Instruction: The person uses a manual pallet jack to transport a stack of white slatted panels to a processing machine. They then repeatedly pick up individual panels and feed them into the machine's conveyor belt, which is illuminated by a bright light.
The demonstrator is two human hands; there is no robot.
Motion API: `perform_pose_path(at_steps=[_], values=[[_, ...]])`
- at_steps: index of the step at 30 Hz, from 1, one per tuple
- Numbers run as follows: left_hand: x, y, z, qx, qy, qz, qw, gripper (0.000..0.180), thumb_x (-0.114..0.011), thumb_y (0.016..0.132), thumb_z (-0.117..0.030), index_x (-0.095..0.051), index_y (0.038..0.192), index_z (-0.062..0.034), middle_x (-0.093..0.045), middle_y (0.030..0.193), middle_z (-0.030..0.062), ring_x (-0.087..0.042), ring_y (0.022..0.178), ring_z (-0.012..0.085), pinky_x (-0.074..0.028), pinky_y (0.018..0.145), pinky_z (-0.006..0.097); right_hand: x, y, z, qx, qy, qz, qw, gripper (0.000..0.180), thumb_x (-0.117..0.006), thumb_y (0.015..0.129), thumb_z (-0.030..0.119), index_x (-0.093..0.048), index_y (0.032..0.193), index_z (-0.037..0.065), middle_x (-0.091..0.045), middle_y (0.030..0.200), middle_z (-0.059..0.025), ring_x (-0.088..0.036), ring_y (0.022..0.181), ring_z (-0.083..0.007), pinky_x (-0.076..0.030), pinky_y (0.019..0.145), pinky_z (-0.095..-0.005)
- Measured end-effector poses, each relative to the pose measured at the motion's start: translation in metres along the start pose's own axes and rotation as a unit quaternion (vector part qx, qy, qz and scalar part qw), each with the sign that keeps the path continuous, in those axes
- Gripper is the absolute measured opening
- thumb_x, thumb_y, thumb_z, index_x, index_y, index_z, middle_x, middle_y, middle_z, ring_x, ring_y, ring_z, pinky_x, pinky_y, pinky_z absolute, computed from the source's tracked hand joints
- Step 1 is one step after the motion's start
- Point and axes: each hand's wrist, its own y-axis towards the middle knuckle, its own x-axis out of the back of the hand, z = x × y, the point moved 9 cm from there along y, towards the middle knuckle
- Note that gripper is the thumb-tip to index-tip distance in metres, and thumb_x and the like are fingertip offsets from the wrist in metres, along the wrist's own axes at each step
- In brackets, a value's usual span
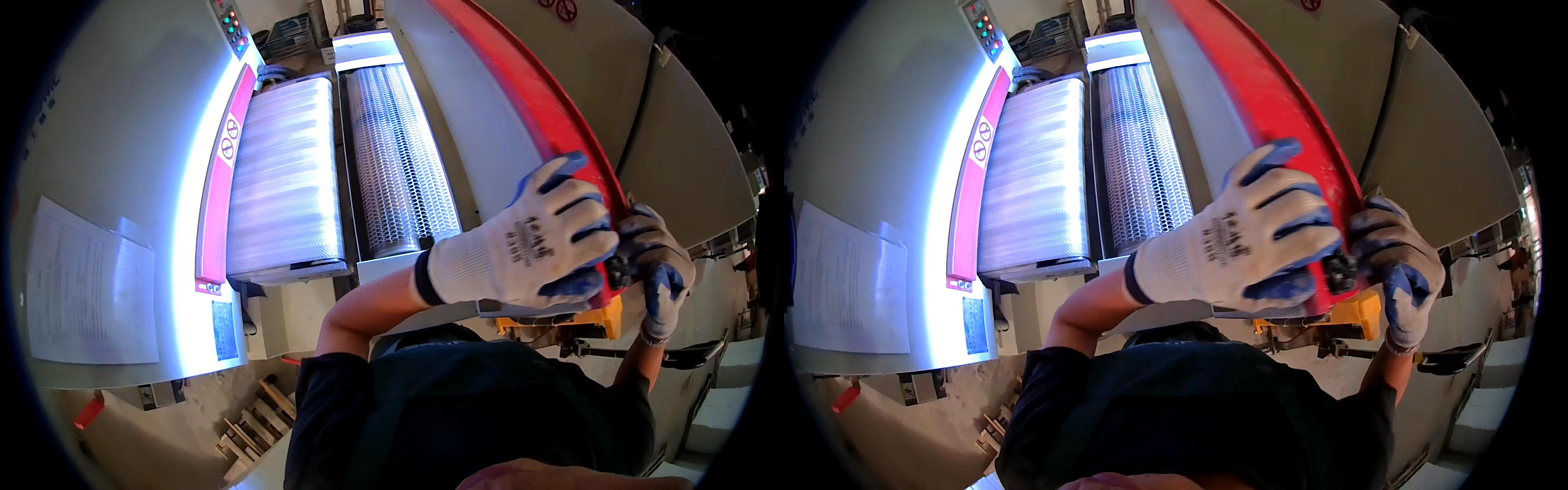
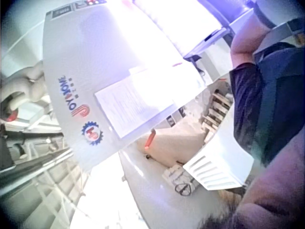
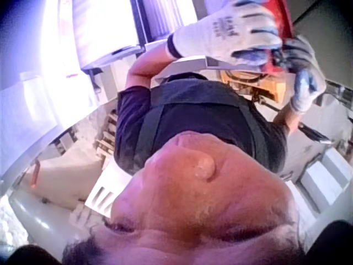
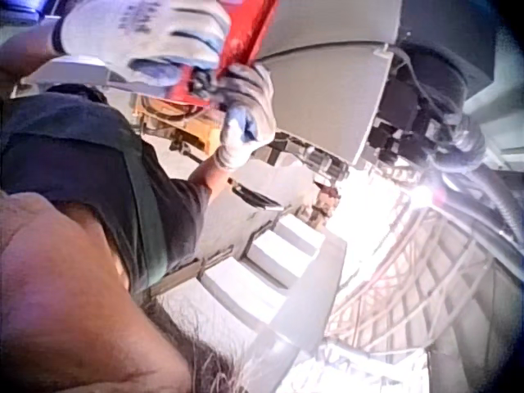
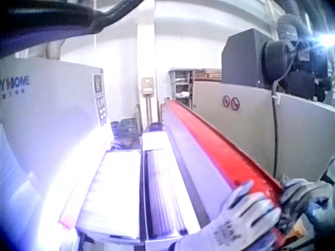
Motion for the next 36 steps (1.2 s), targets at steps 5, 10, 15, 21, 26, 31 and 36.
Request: perform_pose_path(at_steps=[5, 10, 15, 21, 26, 31, 36], values=[[-0.056, 0.043, 0.006, -0.026, 0.034, 0.038, 0.998, 0.045, -0.062, 0.085, -0.049, -0.062, 0.101, -0.0076, -0.059, 0.099, 0.0118, -0.056, 0.104, 0.0297, -0.035, 0.104, 0.053, 0.06, -0.071, -0.036, -0.068, -0.13, -0.234, 0.961, 0.035, -0.046, 0.094, 0.018, -0.065, 0.099, -0.011, -0.066, 0.114, -0.0255, -0.06, 0.114, -0.0388, -0.043, 0.103, -0.047], [-0.119, 0.063, 0.01, -0.055, 0.073, 0.085, 0.992, 0.036, -0.061, 0.087, -0.045, -0.068, 0.09, -0.0105, -0.065, 0.089, 0.0079, -0.06, 0.093, 0.024, -0.041, 0.09, 0.042, 0.073, -0.129, -0.042, -0.006, -0.08, -0.223, 0.972, 0.033, -0.041, 0.097, 0.016, -0.059, 0.092, -0.011, -0.062, 0.112, -0.0309, -0.06, 0.11, -0.0457, -0.046, 0.097, -0.0582], [-0.195, 0.062, 0.025, -0.047, -0.003, 0.142, 0.989, 0.029, -0.057, 0.089, -0.037, -0.067, 0.074, -0.0142, -0.065, 0.074, -0.0002, -0.061, 0.075, 0.0212, -0.041, 0.079, 0.037, 0.071, -0.129, -0.036, 0.098, 0.088, -0.126, 0.983, 0.037, -0.05, 0.092, 0.038, -0.06, 0.087, 0.002, -0.057, 0.084, -0.0161, -0.053, 0.078, -0.0333, -0.042, 0.075, -0.0568], [-0.215, 0.059, 0.033, -0.001, 0.005, 0.168, 0.986, 0.024, -0.059, 0.085, -0.037, -0.067, 0.078, -0.0152, -0.064, 0.076, 0.0007, -0.061, 0.079, 0.0233, -0.041, 0.082, 0.038, 0.053, -0.123, -0.049, 0.104, 0.34, -0.075, 0.932, 0.032, -0.067, 0.085, 0.054, -0.065, 0.081, 0.023, -0.059, 0.078, 0.0069, -0.051, 0.067, -0.0156, -0.036, 0.066, -0.0392], [-0.155, 0.033, 0.033, 0.032, 0.062, -0.066, 0.995, 0.027, -0.062, 0.085, -0.038, -0.064, 0.083, -0.0113, -0.061, 0.085, 0.0058, -0.058, 0.087, 0.0251, -0.04, 0.087, 0.041, -0.016, -0.086, -0.054, 0.086, 0.623, 0.092, 0.772, 0.02, -0.081, 0.08, 0.031, -0.067, 0.069, 0.022, -0.068, 0.08, 0.0072, -0.062, 0.066, -0.0072, -0.04, 0.064, -0.0284], [-0.054, -0.104, 0.023, 0.331, 0.216, -0.03, 0.918, 0.038, -0.07, 0.08, -0.038, -0.064, 0.103, -0.0083, -0.061, 0.098, 0.0099, -0.055, 0.096, 0.0289, -0.041, 0.093, 0.041, -0.095, -0.062, -0.015, 0.095, 0.79, 0.283, 0.535, 0.009, -0.077, 0.085, 0.018, -0.074, 0.086, 0.009, -0.071, 0.105, -0.0064, -0.072, 0.084, -0.0197, -0.052, 0.079, -0.0334], [0.078, -0.238, -0.135, 0.559, 0.404, -0.07, 0.721, 0.034, -0.066, 0.086, -0.024, -0.062, 0.114, -0.0057, -0.06, 0.113, 0.0138, -0.056, 0.109, 0.0311, -0.042, 0.099, 0.045, -0.152, -0.063, 0.026, 0.171, 0.792, 0.38, 0.446, 0.026, -0.077, 0.086, 0.026, -0.068, 0.104, 0.008, -0.068, 0.107, -0.0104, -0.068, 0.09, -0.025, -0.053, 0.081, -0.0382]])
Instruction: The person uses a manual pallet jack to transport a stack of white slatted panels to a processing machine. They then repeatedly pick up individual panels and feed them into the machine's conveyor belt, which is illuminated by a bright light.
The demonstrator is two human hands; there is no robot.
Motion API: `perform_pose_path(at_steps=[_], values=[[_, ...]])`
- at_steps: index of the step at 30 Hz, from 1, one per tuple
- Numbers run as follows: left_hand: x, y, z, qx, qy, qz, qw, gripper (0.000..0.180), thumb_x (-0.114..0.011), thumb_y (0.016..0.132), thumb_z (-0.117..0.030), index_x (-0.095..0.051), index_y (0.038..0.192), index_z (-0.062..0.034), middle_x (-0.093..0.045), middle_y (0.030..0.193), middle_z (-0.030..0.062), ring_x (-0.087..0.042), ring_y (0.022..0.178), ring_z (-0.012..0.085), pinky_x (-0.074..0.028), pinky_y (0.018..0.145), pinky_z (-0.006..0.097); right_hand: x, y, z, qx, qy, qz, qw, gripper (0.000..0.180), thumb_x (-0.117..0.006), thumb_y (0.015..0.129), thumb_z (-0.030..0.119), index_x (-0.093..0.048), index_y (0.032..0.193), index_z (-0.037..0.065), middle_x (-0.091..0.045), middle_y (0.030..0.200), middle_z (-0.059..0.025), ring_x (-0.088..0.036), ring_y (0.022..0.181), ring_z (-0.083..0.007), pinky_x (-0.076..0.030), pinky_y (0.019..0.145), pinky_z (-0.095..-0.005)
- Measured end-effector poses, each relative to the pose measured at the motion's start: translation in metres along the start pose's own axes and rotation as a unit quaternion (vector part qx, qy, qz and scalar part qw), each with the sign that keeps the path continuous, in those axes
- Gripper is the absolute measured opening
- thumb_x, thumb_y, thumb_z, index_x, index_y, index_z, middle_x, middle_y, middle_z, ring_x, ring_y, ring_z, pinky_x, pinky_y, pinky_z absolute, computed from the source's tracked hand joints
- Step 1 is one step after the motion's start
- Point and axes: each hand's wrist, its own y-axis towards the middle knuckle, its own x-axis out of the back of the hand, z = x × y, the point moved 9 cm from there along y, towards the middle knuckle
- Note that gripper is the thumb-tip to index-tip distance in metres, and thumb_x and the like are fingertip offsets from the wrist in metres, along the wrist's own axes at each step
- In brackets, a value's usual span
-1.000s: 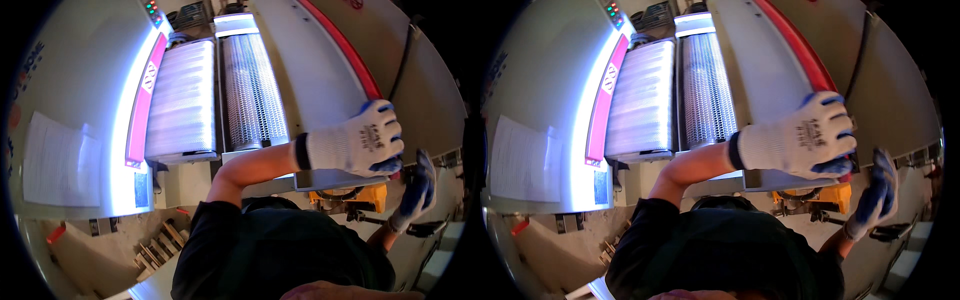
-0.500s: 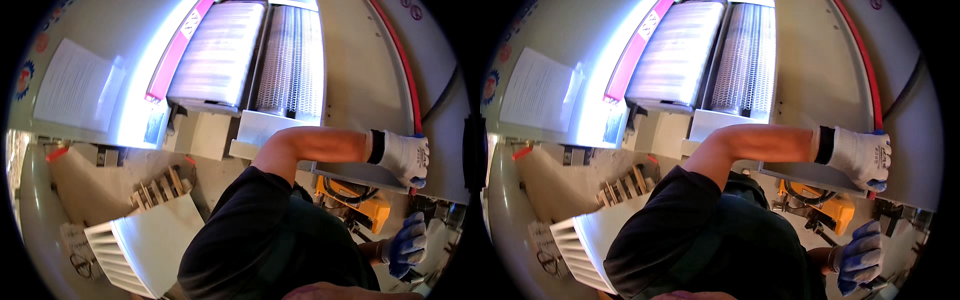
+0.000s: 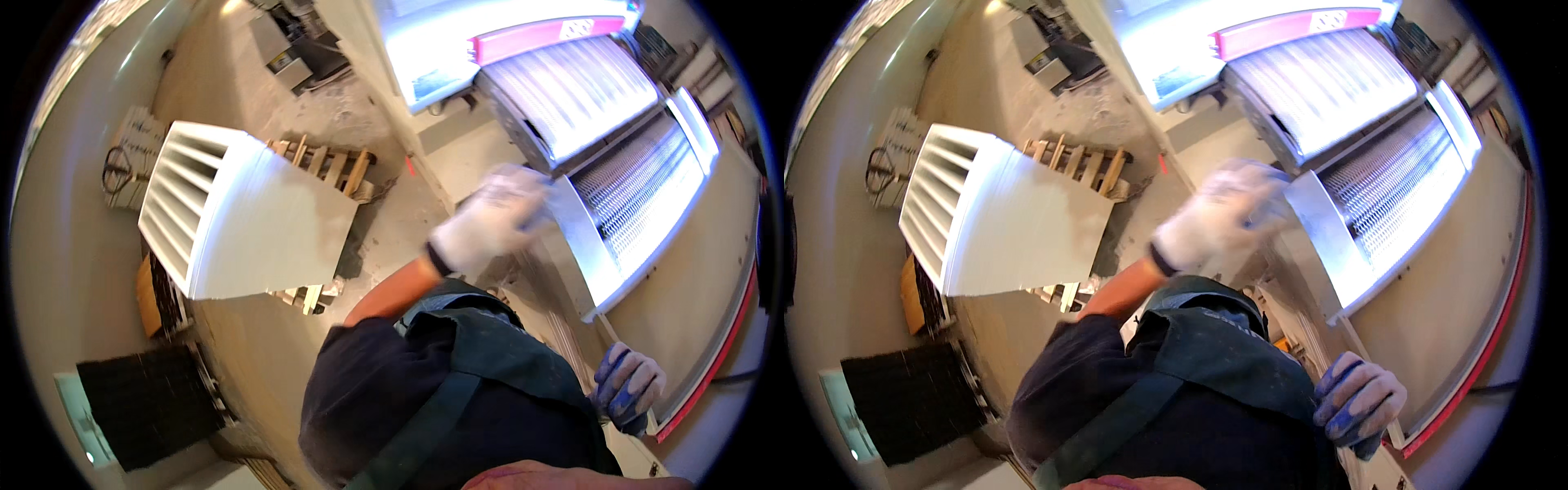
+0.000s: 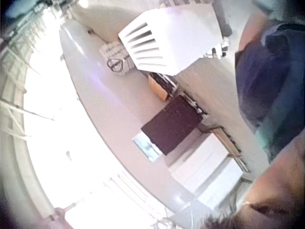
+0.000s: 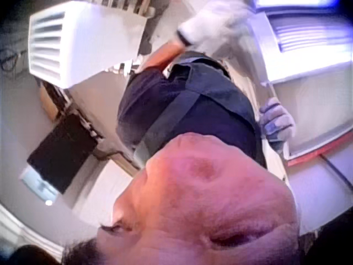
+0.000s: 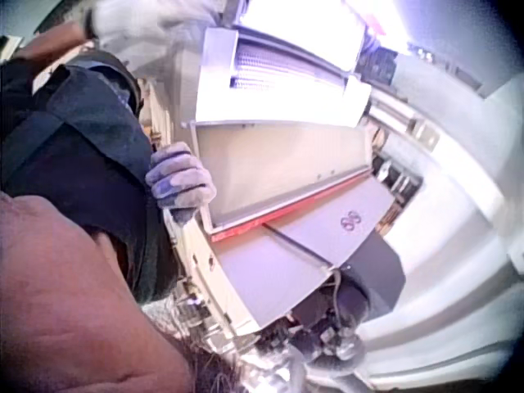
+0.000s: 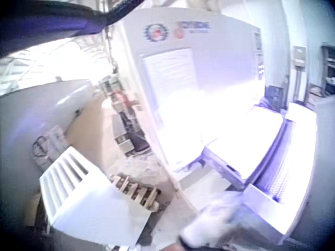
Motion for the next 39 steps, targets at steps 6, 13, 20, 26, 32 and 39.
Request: perform_pose_path(at_steps=[6, 13, 20, 26, 32, 39], values=[[0.292, -0.241, 0.092, 0.34, 0.52, -0.136, 0.771, 0.032, -0.067, 0.086, -0.024, -0.065, 0.115, -0.0121, -0.056, 0.125, 0.0228, -0.053, 0.12, 0.0398, -0.042, 0.101, 0.05, -0.008, 0.018, -0.131, -0.061, 0.008, -0.167, 0.984, 0.024, -0.058, 0.096, 0.029, -0.056, 0.082, 0.009, -0.062, 0.089, -0.0105, -0.06, 0.074, -0.0208, -0.046, 0.066, -0.037], [0.462, -0.475, 0.112, 0.573, 0.564, -0.028, 0.594, 0.067, -0.067, 0.086, -0.046, -0.047, 0.14, -0.011, -0.056, 0.126, 0.0167, -0.049, 0.121, 0.0368, -0.031, 0.108, 0.053, -0.083, 0.066, -0.347, -0.345, 0.039, -0.119, 0.93, 0.027, -0.055, 0.096, 0.014, -0.066, 0.106, -0.009, -0.07, 0.103, -0.0183, -0.069, 0.094, -0.0249, -0.054, 0.086, -0.032], [0.455, -0.472, 0.116, 0.525, 0.559, 0.01, 0.642, 0.059, -0.063, 0.088, -0.04, -0.05, 0.137, -0.0101, -0.057, 0.116, 0.0169, -0.053, 0.111, 0.0355, -0.034, 0.103, 0.054, -0.219, 0.078, -0.49, -0.49, 0.187, -0.005, 0.851, 0.031, -0.057, 0.097, 0.018, -0.065, 0.112, -0.008, -0.071, 0.103, -0.0143, -0.069, 0.094, -0.0221, -0.054, 0.089, -0.033], [0.392, -0.388, 0.077, 0.378, 0.43, 0.017, 0.82, 0.046, -0.063, 0.089, -0.025, -0.054, 0.128, -0.0015, -0.059, 0.105, 0.016, -0.055, 0.103, 0.0326, -0.04, 0.092, 0.047, -0.319, 0.099, -0.536, -0.508, 0.338, -0.057, 0.79, 0.043, -0.065, 0.095, 0.027, -0.059, 0.122, -0.005, -0.069, 0.109, -0.0113, -0.068, 0.091, -0.0223, -0.055, 0.084, -0.0329], [0.385, -0.354, 0.047, 0.321, 0.199, -0.048, 0.925, 0.043, -0.068, 0.084, -0.013, -0.059, 0.125, -0.0029, -0.063, 0.112, 0.0174, -0.061, 0.101, 0.0306, -0.045, 0.094, 0.043, -0.301, 0.136, -0.487, -0.399, 0.244, -0.103, 0.878, 0.027, -0.062, 0.094, 0.016, -0.061, 0.115, -0.003, -0.068, 0.099, -0.0106, -0.068, 0.089, -0.0187, -0.057, 0.078, -0.0305], [0.577, -0.564, 0.116, 0.598, 0.522, -0.049, 0.606, 0.056, -0.058, 0.093, -0.043, -0.052, 0.133, -0.0039, -0.06, 0.125, 0.0232, -0.058, 0.114, 0.0372, -0.047, 0.098, 0.044, -0.21, 0.068, -0.43, -0.436, 0.271, -0.252, 0.82, 0.038, -0.058, 0.094, 0.014, -0.052, 0.13, 0.0, -0.067, 0.11, -0.0185, -0.069, 0.091, -0.023, -0.058, 0.083, -0.0357]])
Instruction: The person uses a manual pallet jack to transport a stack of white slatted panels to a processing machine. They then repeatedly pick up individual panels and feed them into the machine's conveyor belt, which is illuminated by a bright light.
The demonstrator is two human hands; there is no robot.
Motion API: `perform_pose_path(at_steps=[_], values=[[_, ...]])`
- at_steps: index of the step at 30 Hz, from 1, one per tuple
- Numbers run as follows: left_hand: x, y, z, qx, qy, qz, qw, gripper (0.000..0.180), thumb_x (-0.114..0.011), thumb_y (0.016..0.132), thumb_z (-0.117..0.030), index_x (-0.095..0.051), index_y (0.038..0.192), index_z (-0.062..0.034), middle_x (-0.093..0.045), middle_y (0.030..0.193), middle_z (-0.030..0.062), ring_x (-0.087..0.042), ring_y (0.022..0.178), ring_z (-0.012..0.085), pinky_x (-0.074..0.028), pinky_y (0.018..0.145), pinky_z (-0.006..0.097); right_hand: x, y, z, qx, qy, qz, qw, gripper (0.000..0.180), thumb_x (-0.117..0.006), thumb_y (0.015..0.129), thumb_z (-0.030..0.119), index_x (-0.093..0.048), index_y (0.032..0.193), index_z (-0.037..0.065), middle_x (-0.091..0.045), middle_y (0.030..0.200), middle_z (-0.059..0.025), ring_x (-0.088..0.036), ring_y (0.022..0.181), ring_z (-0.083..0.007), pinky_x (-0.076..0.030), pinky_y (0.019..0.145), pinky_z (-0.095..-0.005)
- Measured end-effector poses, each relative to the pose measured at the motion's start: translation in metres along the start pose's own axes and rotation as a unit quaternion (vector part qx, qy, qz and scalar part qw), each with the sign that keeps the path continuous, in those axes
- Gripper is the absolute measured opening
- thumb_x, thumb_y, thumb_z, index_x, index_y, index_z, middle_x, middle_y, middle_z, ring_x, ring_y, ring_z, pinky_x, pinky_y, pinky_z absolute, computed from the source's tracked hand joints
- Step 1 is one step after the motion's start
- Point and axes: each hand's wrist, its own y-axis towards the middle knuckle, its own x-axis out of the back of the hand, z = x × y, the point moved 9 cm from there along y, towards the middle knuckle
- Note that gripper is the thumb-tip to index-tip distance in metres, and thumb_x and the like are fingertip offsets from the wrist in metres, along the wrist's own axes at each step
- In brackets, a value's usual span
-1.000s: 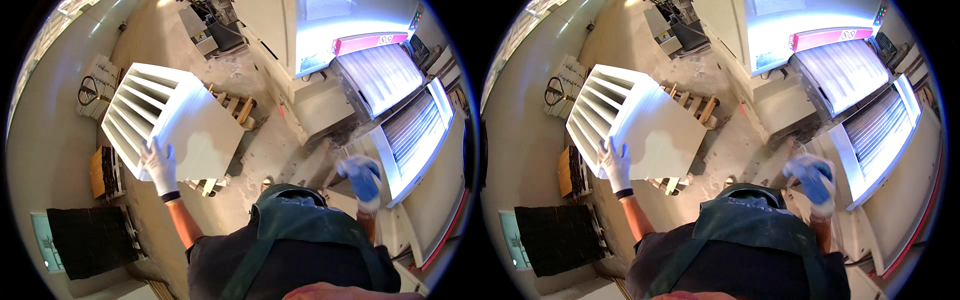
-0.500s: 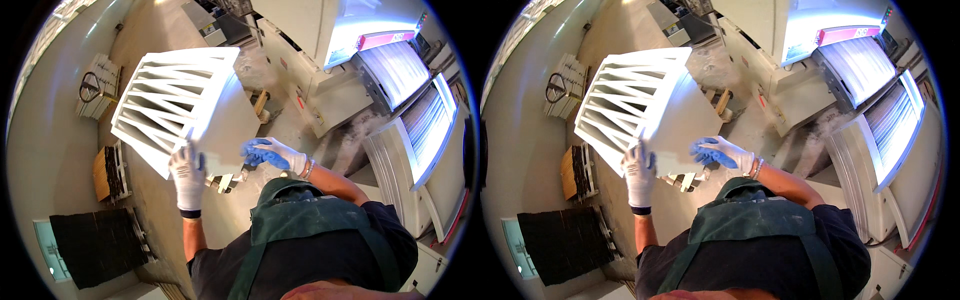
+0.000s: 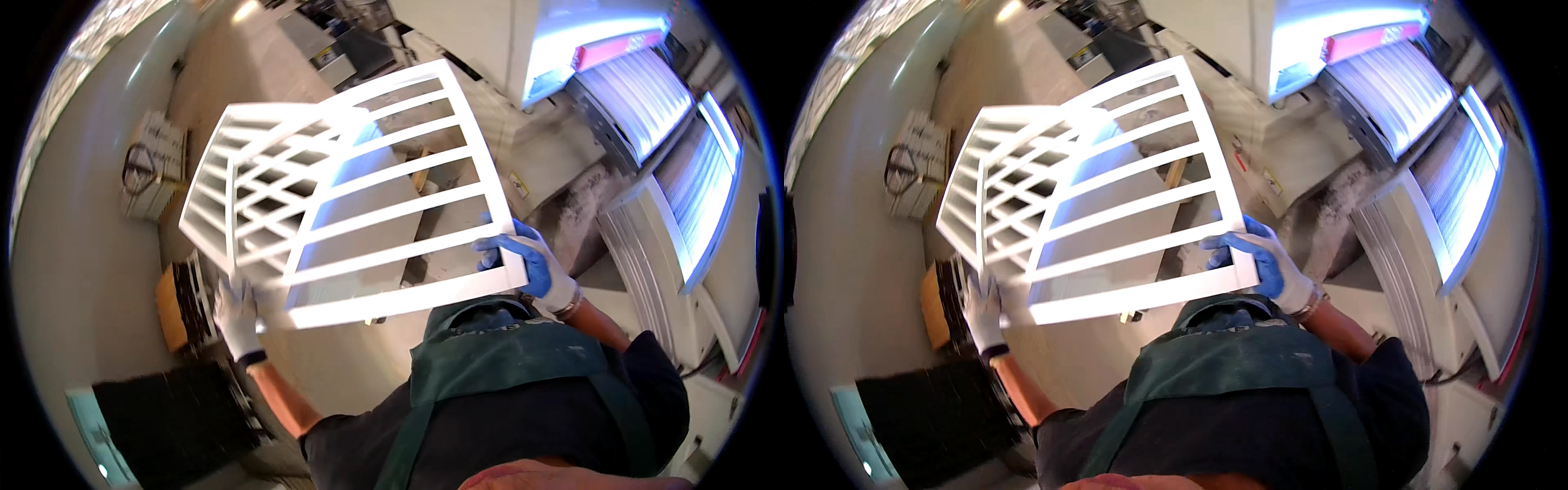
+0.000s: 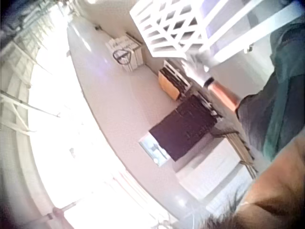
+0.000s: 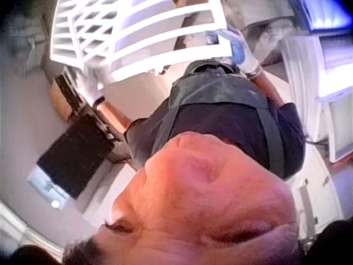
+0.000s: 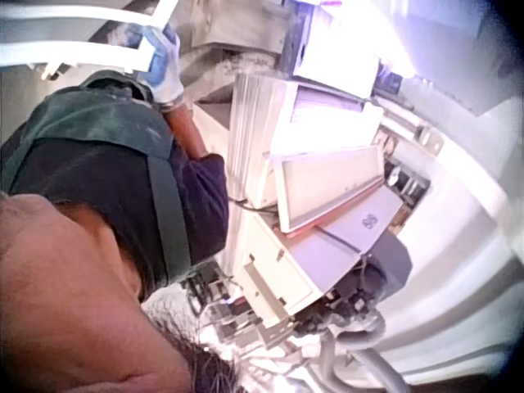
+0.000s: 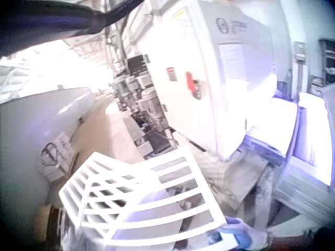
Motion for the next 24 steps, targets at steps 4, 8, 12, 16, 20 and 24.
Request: perform_pose_path(at_steps=[4, 8, 12, 16, 20, 24], values=[[-0.03, -0.016, 0.023, 0.143, -0.284, 0.191, 0.929, 0.043, -0.057, 0.098, -0.043, -0.065, 0.092, -0.0017, -0.061, 0.07, 0.0031, -0.054, 0.058, 0.0102, -0.041, 0.053, 0.026, 0.018, -0.025, 0.016, 0.069, -0.015, -0.017, 0.997, 0.066, -0.058, 0.089, 0.011, -0.032, 0.149, 0.004, -0.064, 0.121, -0.0181, -0.066, 0.106, -0.0272, -0.054, 0.094, -0.0412], [-0.054, -0.013, 0.047, 0.161, -0.41, 0.177, 0.88, 0.037, -0.059, 0.098, -0.038, -0.064, 0.088, -0.0033, -0.057, 0.067, -0.0005, -0.05, 0.055, 0.0082, -0.037, 0.05, 0.024, 0.006, -0.033, 0.039, 0.106, -0.119, -0.006, 0.987, 0.071, -0.058, 0.086, 0.009, -0.03, 0.15, 0.002, -0.065, 0.118, -0.0186, -0.068, 0.098, -0.027, -0.057, 0.087, -0.0402], [-0.037, -0.043, 0.043, 0.162, -0.441, 0.104, 0.877, 0.036, -0.059, 0.099, -0.037, -0.063, 0.084, -0.0048, -0.052, 0.063, -0.0031, -0.046, 0.053, 0.0061, -0.035, 0.049, 0.023, -0.001, -0.043, 0.062, 0.13, -0.139, 0.007, 0.982, 0.073, -0.062, 0.082, 0.01, -0.032, 0.148, -0.002, -0.066, 0.114, -0.0204, -0.069, 0.093, -0.026, -0.057, 0.083, -0.037], [-0.012, -0.078, 0.036, 0.178, -0.523, 0.036, 0.833, 0.036, -0.058, 0.1, -0.037, -0.062, 0.084, -0.0046, -0.05, 0.062, -0.0041, -0.045, 0.052, 0.006, -0.033, 0.047, 0.023, -0.014, -0.059, 0.108, 0.196, -0.188, 0.055, 0.961, 0.078, -0.068, 0.076, 0.01, -0.034, 0.146, -0.004, -0.065, 0.112, -0.0253, -0.07, 0.09, -0.0283, -0.057, 0.081, -0.0384], [0.019, -0.085, 0.007, 0.074, -0.584, -0.094, 0.803, 0.035, -0.053, 0.102, -0.027, -0.06, 0.118, 0.0036, -0.061, 0.108, 0.0109, -0.061, 0.092, 0.0178, -0.052, 0.074, 0.03, -0.023, -0.084, 0.175, 0.36, -0.113, 0.164, 0.912, 0.099, -0.068, 0.078, 0.055, -0.032, 0.146, -0.006, -0.062, 0.116, -0.0281, -0.069, 0.09, -0.0333, -0.058, 0.078, -0.0414], [0.068, -0.088, -0.085, 0.064, -0.62, -0.201, 0.756, 0.051, -0.053, 0.1, -0.031, -0.052, 0.133, 0.0075, -0.057, 0.127, 0.0214, -0.061, 0.106, 0.0291, -0.053, 0.09, 0.037, 0.003, -0.103, 0.222, 0.435, 0.153, 0.26, 0.848, 0.091, -0.065, 0.082, 0.063, -0.044, 0.135, -0.008, -0.057, 0.118, -0.0181, -0.056, 0.109, -0.0287, -0.043, 0.099, -0.0466]])
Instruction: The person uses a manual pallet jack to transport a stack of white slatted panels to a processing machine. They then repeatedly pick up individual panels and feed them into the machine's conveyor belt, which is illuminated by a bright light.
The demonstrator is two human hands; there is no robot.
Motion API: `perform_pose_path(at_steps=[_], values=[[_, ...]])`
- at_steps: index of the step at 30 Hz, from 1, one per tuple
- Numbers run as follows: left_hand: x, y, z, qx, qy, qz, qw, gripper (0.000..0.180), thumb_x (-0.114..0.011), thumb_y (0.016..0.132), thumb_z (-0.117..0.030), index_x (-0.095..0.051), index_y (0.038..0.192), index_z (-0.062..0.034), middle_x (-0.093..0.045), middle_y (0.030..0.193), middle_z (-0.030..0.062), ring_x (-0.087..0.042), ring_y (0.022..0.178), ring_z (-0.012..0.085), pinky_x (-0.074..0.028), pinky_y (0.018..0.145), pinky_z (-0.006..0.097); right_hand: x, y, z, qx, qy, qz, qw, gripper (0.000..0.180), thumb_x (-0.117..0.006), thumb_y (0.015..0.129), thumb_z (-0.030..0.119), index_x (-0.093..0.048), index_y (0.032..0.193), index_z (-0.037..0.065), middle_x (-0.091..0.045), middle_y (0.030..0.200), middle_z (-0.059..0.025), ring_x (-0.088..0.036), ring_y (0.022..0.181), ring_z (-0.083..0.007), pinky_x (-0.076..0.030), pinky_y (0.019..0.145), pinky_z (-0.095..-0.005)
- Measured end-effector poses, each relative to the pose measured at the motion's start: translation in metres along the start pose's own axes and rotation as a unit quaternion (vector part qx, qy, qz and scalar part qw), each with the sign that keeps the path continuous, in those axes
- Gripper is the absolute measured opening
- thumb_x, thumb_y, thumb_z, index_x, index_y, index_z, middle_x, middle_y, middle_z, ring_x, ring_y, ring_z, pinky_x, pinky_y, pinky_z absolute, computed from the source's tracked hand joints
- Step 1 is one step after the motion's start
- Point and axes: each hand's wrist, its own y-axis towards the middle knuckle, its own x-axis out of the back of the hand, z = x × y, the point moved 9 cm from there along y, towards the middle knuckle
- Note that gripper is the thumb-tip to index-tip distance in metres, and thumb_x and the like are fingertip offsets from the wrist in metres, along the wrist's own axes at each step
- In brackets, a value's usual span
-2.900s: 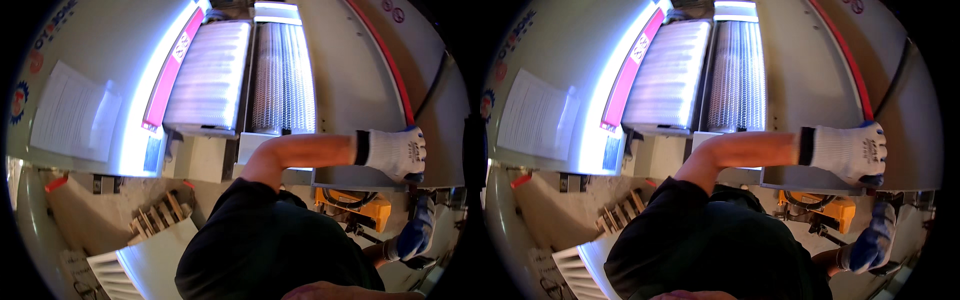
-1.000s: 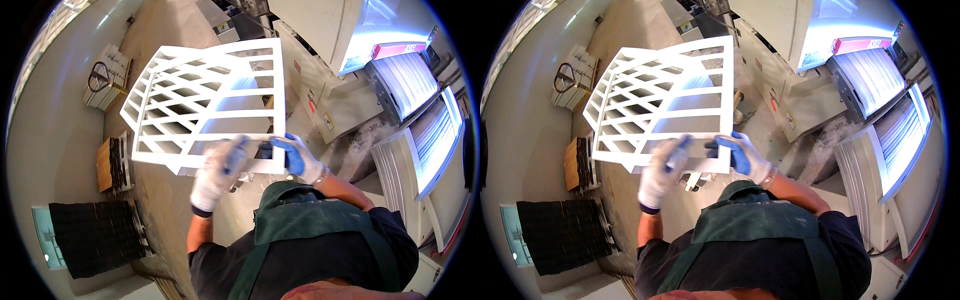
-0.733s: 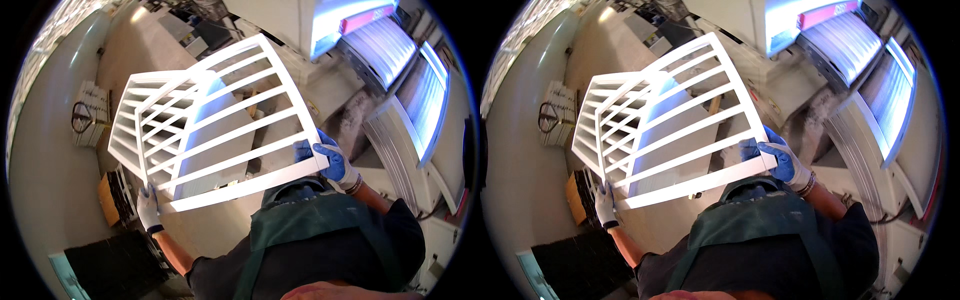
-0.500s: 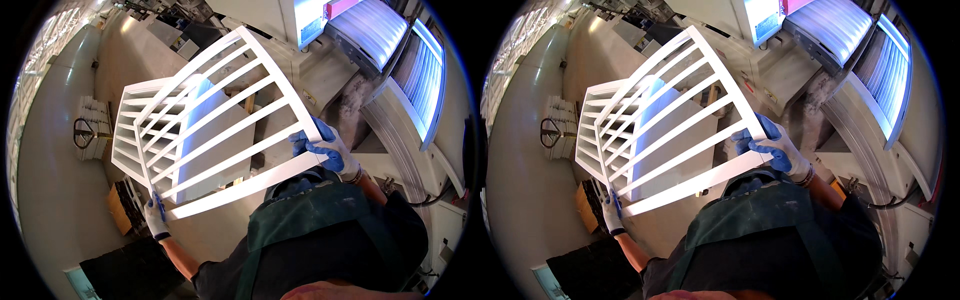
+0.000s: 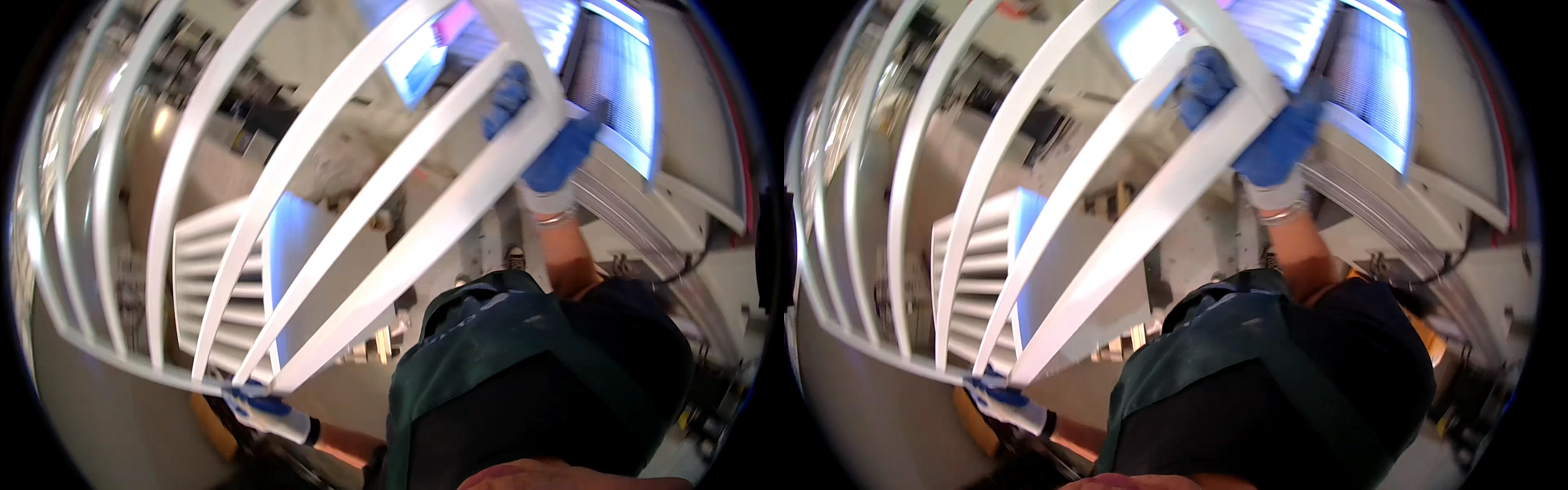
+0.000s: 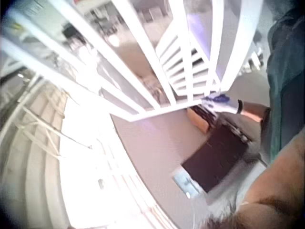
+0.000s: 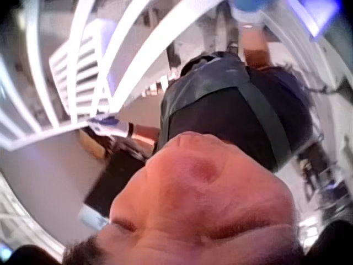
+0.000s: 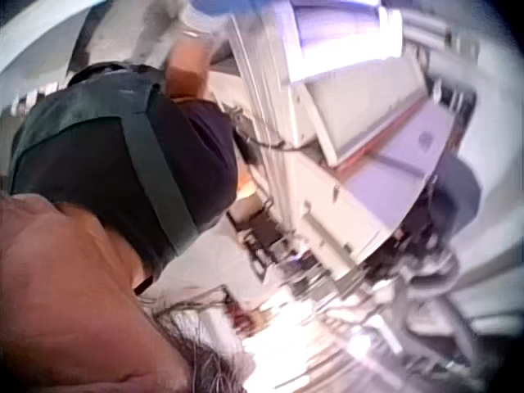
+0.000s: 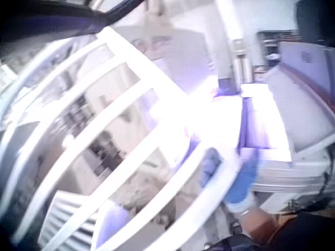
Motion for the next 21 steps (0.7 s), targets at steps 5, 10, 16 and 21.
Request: perform_pose_path(at_steps=[5, 10, 16, 21], values=[[-0.058, -0.01, -0.056, -0.086, 0.012, 0.02, 0.996, 0.049, -0.051, 0.102, -0.036, -0.061, 0.122, 0.0069, -0.065, 0.103, 0.0157, -0.058, 0.079, 0.0196, -0.049, 0.071, 0.032, 0.059, -0.022, 0.011, 0.092, 0.001, -0.104, 0.99, 0.045, -0.056, 0.097, 0.042, -0.055, 0.118, 0.003, -0.064, 0.108, -0.0142, -0.063, 0.107, -0.0298, -0.048, 0.1, -0.0477], [-0.177, -0.063, -0.178, -0.154, 0.02, 0.086, 0.984, 0.05, -0.052, 0.102, -0.035, -0.055, 0.13, 0.006, -0.065, 0.107, 0.0161, -0.063, 0.093, 0.0218, -0.052, 0.08, 0.034, 0.116, -0.068, 0.069, 0.104, -0.058, -0.281, 0.952, 0.042, -0.056, 0.097, 0.045, -0.056, 0.114, 0.006, -0.065, 0.106, -0.0143, -0.065, 0.103, -0.0334, -0.051, 0.098, -0.0536], [-0.315, -0.104, -0.265, -0.365, -0.027, 0.23, 0.902, 0.068, -0.062, 0.096, -0.027, -0.031, 0.15, 0.0019, -0.041, 0.147, 0.0219, -0.049, 0.127, 0.0286, -0.044, 0.102, 0.035, 0.18, -0.088, 0.158, 0.068, -0.091, -0.394, 0.912, 0.045, -0.057, 0.096, 0.047, -0.05, 0.12, 0.01, -0.062, 0.114, -0.0147, -0.062, 0.111, -0.0361, -0.051, 0.096, -0.058], [-0.46, -0.177, -0.328, -0.318, -0.014, 0.382, 0.868, 0.064, -0.06, 0.094, -0.007, -0.031, 0.15, -0.0008, -0.042, 0.148, 0.0196, -0.045, 0.133, 0.0242, -0.036, 0.109, 0.035, 0.238, -0.084, 0.215, 0.073, -0.061, -0.39, 0.916, 0.039, -0.058, 0.097, 0.043, -0.049, 0.118, 0.012, -0.059, 0.117, -0.0116, -0.059, 0.116, -0.032, -0.054, 0.092, -0.0523]])
